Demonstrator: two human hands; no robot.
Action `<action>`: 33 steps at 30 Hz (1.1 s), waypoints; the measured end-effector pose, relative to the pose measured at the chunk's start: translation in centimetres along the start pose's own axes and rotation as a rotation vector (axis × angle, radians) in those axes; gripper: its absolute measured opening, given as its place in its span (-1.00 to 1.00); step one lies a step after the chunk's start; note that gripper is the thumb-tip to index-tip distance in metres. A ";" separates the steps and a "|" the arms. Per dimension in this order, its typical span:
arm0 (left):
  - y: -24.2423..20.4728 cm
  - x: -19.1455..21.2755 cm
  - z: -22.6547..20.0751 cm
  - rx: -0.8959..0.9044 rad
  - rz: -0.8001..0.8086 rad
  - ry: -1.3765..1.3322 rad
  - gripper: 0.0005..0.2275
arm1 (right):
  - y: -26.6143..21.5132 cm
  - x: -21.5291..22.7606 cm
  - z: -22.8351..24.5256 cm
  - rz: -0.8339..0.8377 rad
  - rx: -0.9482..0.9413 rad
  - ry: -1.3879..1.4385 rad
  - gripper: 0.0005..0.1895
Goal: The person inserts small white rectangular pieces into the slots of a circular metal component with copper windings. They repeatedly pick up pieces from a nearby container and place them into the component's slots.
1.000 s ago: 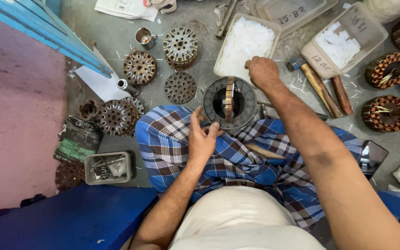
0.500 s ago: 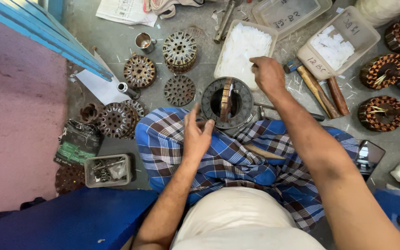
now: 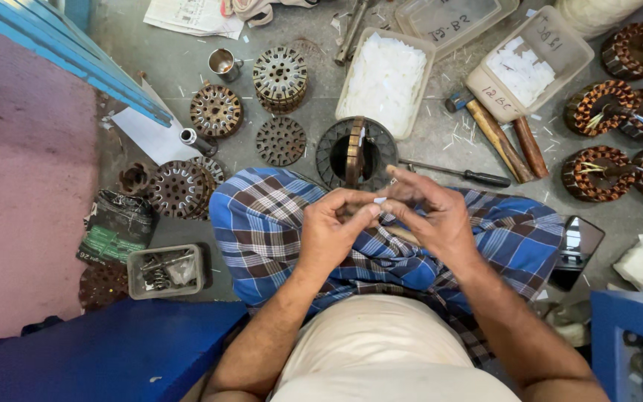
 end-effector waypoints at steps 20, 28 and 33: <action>0.2 2.5 3.6 0.287 0.025 -0.127 -0.94 | -1.3 -1.6 -1.1 0.214 0.000 0.041 -0.71; 1.2 2.0 0.5 -0.102 -0.144 0.287 -0.76 | 2.5 -1.0 -1.0 0.027 0.291 -0.349 -0.77; 1.8 0.7 -1.9 -0.536 -0.144 0.682 -0.63 | 5.8 -1.0 -2.1 -0.098 0.287 -0.303 -0.83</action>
Point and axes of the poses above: each hand's wrist, its own y-axis towards the middle knuckle, its own x-axis out of the back of the hand, z = x × y, the point moved 3 cm from there along y, towards the middle knuckle, and after that the axes turned 15 degrees about -y, right-handed, at the moved point
